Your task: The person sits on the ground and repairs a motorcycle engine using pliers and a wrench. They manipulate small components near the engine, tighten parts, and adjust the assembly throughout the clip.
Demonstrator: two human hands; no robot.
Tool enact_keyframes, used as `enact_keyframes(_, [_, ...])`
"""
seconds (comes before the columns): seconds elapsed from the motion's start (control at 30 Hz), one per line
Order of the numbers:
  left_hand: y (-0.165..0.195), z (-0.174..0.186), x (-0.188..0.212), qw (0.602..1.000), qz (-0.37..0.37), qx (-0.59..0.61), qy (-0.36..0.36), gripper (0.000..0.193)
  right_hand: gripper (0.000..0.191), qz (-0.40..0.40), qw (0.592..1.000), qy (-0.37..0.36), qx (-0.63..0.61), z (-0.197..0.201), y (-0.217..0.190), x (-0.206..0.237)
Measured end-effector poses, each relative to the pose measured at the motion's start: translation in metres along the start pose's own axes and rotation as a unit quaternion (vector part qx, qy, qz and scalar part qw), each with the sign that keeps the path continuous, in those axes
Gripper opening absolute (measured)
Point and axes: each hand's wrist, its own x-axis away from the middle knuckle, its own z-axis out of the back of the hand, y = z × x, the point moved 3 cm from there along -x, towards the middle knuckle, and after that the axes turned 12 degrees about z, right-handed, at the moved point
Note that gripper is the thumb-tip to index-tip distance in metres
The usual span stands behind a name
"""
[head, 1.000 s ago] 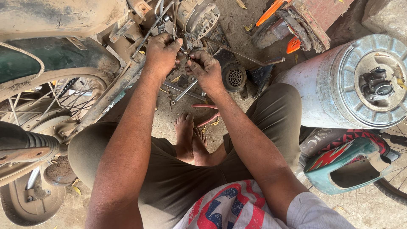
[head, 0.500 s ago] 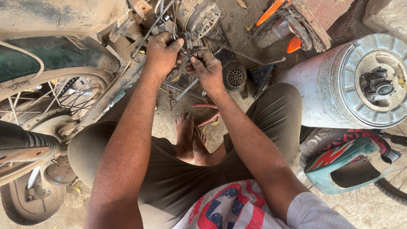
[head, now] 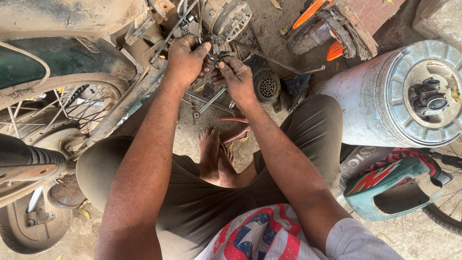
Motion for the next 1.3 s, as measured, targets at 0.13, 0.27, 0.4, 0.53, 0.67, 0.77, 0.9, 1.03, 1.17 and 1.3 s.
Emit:
enact_keyframes(0.13, [-0.001,-0.001,-0.001,1.0,-0.014,0.002,-0.002,0.018,0.032,-0.029,0.999,0.004,-0.018,0.001,0.001,0.0])
enact_keyframes(0.27, [-0.001,-0.002,-0.002,1.0,-0.018,0.002,-0.002,0.017,0.034,-0.017,1.0,-0.004,-0.009,0.002,0.002,0.0])
enact_keyframes(0.4, [-0.001,-0.002,-0.002,1.0,-0.017,-0.004,0.0,0.018,0.033,-0.003,1.0,-0.001,-0.029,0.003,0.001,0.001])
enact_keyframes(0.53, [-0.006,-0.002,-0.006,1.0,-0.002,-0.029,0.011,0.017,0.023,-0.005,1.0,0.003,-0.021,0.003,0.0,0.003])
enact_keyframes(0.67, [-0.01,-0.004,-0.014,0.998,-0.02,-0.048,0.039,0.017,0.018,-0.023,1.0,0.016,0.0,0.002,0.001,0.004])
enact_keyframes(0.77, [-0.006,-0.003,-0.017,0.939,-0.086,-0.298,0.149,0.031,0.017,-0.012,1.0,0.021,0.001,0.002,0.001,0.004])
enact_keyframes(0.9, [0.004,-0.01,-0.004,0.84,-0.338,-0.378,0.192,0.034,0.012,0.012,1.0,0.022,-0.006,0.002,0.004,0.003])
enact_keyframes(1.03, [-0.008,-0.019,-0.004,0.855,-0.194,-0.478,0.049,0.039,0.008,0.031,0.999,0.023,-0.017,0.002,0.005,0.004])
enact_keyframes(1.17, [-0.008,-0.016,-0.002,0.851,-0.227,-0.471,0.056,0.037,0.007,0.043,0.998,0.03,-0.034,0.002,0.002,0.004])
enact_keyframes(1.3, [-0.009,-0.015,-0.002,0.844,-0.24,-0.474,0.069,0.035,0.006,0.034,0.999,0.029,-0.031,0.002,-0.002,0.003])
